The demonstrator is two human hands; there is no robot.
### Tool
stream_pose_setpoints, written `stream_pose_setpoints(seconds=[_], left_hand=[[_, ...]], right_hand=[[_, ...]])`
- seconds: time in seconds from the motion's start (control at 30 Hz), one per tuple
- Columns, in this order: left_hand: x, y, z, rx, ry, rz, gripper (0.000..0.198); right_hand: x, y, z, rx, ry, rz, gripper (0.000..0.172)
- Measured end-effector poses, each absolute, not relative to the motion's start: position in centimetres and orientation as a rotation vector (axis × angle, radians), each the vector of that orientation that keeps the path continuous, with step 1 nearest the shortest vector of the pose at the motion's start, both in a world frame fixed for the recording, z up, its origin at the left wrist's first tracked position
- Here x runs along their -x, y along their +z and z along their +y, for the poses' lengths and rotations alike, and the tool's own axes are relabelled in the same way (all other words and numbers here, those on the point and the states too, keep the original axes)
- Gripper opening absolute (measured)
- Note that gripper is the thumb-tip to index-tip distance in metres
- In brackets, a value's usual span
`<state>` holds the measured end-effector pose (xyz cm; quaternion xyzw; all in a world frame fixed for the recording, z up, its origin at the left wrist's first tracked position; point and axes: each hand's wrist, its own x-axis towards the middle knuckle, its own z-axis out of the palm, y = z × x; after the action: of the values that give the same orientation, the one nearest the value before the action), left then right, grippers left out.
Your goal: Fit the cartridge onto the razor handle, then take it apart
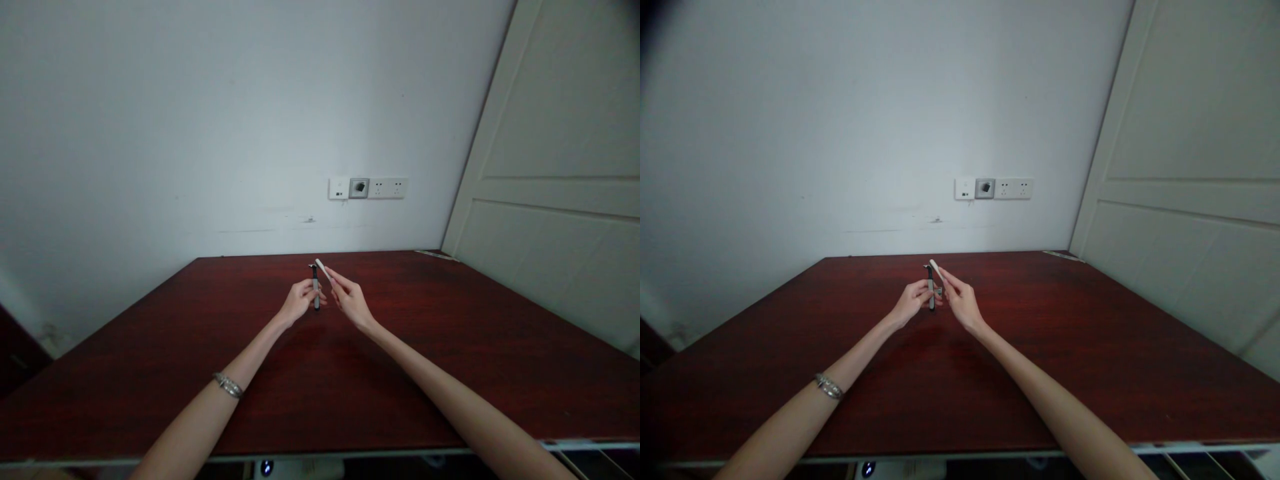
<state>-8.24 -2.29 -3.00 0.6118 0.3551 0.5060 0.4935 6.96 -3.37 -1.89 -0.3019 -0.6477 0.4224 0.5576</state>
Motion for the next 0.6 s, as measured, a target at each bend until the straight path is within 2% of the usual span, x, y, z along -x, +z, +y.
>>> stream_pose_setpoints(seconds=[0.13,0.27,0.37,0.6], left_hand=[[8.4,-3.1,-2.0,-1.525,1.252,0.9,0.023],[8.6,-3.1,-1.6,-1.584,1.297,0.955,0.016],[8.7,-3.2,-1.5,-1.624,1.32,0.991,0.013],[8.9,-3.4,-1.2,-1.729,1.342,1.013,0.011]], right_hand=[[-7.0,-1.5,-3.8,0.673,1.017,-1.579,0.047],[-7.1,-1.3,-3.9,0.692,1.145,-1.321,0.048],[-7.1,-1.5,-3.9,0.713,1.293,-1.209,0.04],[-6.1,-1.7,-3.9,0.706,1.374,-1.28,0.034]])
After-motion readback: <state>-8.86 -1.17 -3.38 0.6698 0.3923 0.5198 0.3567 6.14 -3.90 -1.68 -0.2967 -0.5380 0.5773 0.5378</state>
